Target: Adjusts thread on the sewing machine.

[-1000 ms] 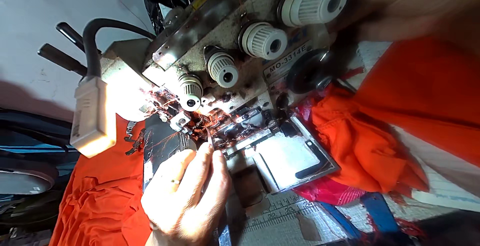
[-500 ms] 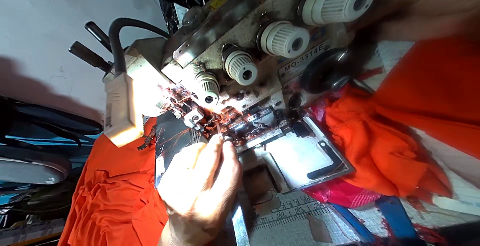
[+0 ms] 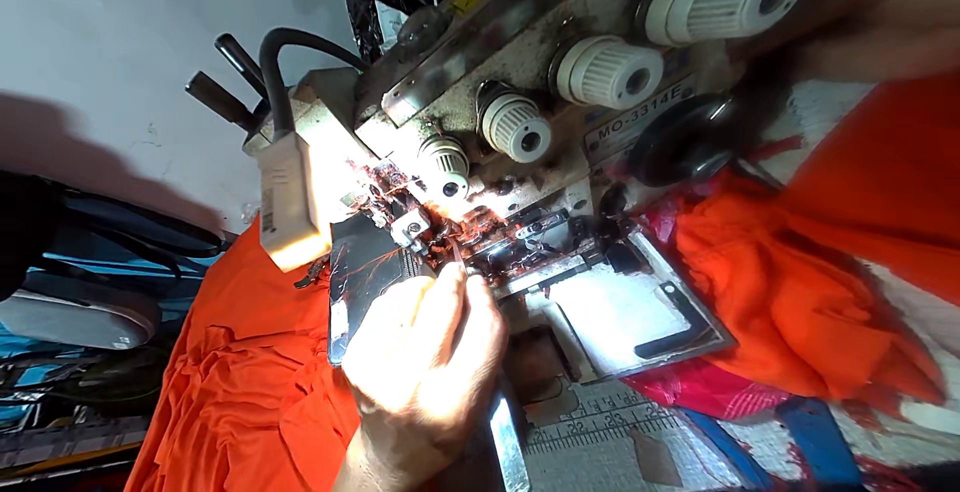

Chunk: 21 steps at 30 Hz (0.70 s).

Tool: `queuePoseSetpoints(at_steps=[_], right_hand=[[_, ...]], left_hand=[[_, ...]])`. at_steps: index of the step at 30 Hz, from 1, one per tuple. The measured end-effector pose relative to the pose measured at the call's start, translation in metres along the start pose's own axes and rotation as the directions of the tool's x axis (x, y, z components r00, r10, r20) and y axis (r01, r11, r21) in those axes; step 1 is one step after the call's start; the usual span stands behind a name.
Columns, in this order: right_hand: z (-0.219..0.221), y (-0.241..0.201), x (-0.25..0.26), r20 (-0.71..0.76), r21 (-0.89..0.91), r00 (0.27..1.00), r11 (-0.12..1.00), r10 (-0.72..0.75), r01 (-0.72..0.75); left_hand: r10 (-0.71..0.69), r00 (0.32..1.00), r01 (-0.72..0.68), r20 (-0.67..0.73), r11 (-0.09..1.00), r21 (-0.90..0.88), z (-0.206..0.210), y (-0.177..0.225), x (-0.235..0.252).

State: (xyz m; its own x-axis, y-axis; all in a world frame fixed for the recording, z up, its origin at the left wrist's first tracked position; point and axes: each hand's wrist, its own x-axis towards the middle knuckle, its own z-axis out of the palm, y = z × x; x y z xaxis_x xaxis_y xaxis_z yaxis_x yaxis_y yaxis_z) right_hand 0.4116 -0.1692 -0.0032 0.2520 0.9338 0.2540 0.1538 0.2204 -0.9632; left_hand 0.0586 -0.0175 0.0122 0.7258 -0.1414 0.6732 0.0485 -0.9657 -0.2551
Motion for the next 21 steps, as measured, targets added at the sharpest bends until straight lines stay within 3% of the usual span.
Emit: queuePoseSetpoints(at_steps=[5,8,13,16,21], right_hand=[[0.002,-0.006,0.000,0.073,0.012,0.997,0.999,-0.039,0.038],[0.002,-0.020,-0.003,0.154,0.054,0.986,0.996,0.066,-0.075],[0.002,-0.033,-0.003,0.239,0.064,0.967,0.992,0.089,-0.107],[-0.001,-0.030,-0.001,0.246,0.058,0.969,0.997,0.037,-0.052],[-0.003,-0.027,-0.001,0.238,0.116,0.969,0.989,0.066,-0.096]], left_hand=[[0.008,1.000,-0.008,0.006,1.000,0.005,-0.001,0.000,0.000],[0.005,1.000,-0.005,-0.006,1.000,0.003,0.001,0.001,0.000],[0.008,1.000,-0.008,-0.001,1.000,0.028,0.000,0.002,0.001],[0.001,1.000,-0.001,0.001,1.000,0.025,0.001,0.002,0.000],[0.003,1.000,-0.003,0.012,1.000,0.031,-0.001,0.002,0.000]])
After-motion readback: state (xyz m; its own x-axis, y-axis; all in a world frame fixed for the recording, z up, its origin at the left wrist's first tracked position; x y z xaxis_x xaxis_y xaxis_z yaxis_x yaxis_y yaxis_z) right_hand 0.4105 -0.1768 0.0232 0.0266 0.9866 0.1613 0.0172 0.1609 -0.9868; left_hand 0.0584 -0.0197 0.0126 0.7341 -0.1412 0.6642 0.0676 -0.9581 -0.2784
